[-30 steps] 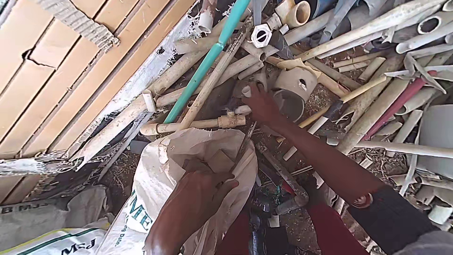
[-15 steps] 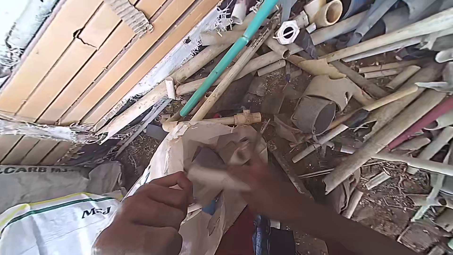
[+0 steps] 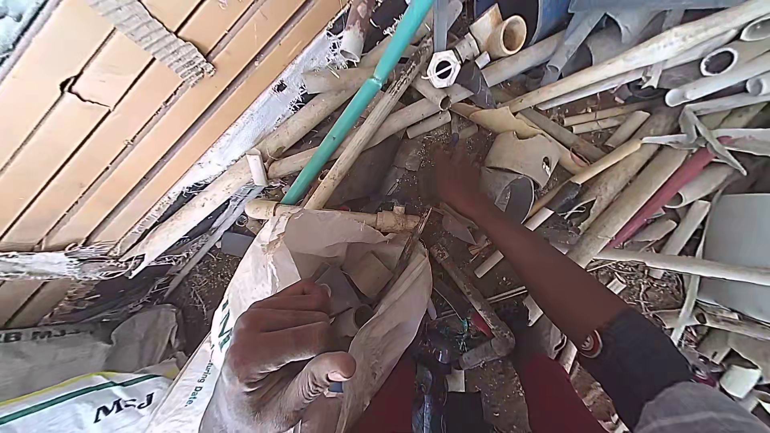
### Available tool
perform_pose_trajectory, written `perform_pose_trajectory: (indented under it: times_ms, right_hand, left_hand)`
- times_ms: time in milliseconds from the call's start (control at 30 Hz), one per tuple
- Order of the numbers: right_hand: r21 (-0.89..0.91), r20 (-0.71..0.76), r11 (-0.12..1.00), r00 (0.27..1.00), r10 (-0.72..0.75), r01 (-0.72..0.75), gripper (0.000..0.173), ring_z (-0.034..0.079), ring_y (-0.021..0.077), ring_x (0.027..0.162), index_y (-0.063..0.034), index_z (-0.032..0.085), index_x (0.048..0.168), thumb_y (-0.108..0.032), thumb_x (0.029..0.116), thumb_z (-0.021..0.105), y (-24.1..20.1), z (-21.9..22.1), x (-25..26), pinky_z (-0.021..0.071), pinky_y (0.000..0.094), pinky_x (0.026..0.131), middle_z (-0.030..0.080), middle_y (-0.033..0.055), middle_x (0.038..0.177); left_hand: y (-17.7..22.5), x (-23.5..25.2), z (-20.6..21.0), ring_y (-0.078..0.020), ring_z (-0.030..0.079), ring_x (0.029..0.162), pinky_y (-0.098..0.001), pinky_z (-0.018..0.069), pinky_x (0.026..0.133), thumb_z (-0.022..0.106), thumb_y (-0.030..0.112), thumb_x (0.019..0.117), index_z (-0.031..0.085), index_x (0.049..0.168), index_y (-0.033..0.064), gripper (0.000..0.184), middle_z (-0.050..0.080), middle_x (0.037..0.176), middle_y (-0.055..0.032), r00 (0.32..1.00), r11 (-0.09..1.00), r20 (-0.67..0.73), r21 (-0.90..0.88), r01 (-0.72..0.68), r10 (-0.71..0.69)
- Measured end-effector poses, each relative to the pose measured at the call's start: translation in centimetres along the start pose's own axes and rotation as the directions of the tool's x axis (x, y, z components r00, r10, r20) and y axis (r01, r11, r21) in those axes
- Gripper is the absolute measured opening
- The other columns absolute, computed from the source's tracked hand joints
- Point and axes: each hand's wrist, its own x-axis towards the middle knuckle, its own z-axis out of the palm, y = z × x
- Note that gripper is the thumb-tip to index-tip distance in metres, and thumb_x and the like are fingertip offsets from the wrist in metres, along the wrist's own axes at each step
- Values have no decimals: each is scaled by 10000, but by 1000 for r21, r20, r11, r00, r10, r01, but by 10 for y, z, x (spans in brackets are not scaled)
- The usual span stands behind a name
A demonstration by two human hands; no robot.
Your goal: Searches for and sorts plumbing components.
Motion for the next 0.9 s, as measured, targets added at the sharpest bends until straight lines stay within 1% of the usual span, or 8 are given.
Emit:
perform_pose_trajectory:
  times_ms: [67,100,200,300,433,567,767,900]
  right_hand:
    - [-52,-23,999,1000,-8,7,828,175,665,1447,-55,349,1583,-54,860,752,-1,20,15,357,770,1036,-8,392,1642]
    - [-42,-71,999,997,-27,24,788,211,667,1434,-55,423,1544,23,831,748,1,28,18,380,774,1019,13,384,1645]
    - [2,-104,994,989,-108,109,571,539,573,1203,-33,541,1441,74,891,651,5,27,12,546,605,872,207,360,1603]
    - [143,-31,974,985,-172,175,464,644,491,1057,7,619,1323,-9,867,704,13,31,12,559,599,838,395,338,1474]
    - [202,-222,975,974,-43,89,357,506,498,1269,50,691,1159,-76,835,766,15,34,9,473,605,996,488,310,1415]
    - [191,-217,980,972,95,-53,394,289,535,1434,54,705,1115,-189,822,806,19,14,15,386,596,1093,275,364,1559]
    - [79,-510,993,860,-35,87,317,381,526,1375,-35,736,1075,-85,764,773,33,1,14,392,632,1045,377,322,1520]
    - [-13,-434,996,897,-87,90,313,392,516,1374,10,729,1137,-4,825,710,42,-14,19,425,579,1068,411,328,1485]
  left_hand:
    - [-2,-2,1,-59,548,592,-250,485,740,559,437,1047,493,676,150,474,485,560,43,1000,1000,-2,0,15,-15]
    - [-2,-3,0,-55,557,602,-246,491,748,555,433,1050,499,682,151,467,495,566,46,1000,1000,-1,-5,22,-22]
    - [-4,-11,-2,-62,559,603,-249,497,736,546,430,1055,500,682,149,469,497,569,42,999,999,-22,-20,42,-43]
    - [-6,-12,-4,-63,565,615,-252,499,740,543,423,1057,503,683,145,467,504,577,41,999,998,-21,-29,48,-49]
    - [-8,-11,-5,-58,579,627,-248,509,757,549,420,1055,520,695,143,455,522,587,40,999,999,-14,-21,50,-51]
    - [-10,-18,-9,-43,598,647,-238,506,760,545,424,1056,558,723,145,435,563,607,51,995,996,-49,-12,85,-85]
    - [-16,-15,-4,-36,611,679,-237,507,759,564,415,1050,599,762,141,399,598,641,51,992,993,-59,22,116,-114]
    - [-15,-18,-4,-31,616,693,-235,504,757,553,416,1054,605,770,149,393,611,655,62,991,994,-69,12,112,-111]
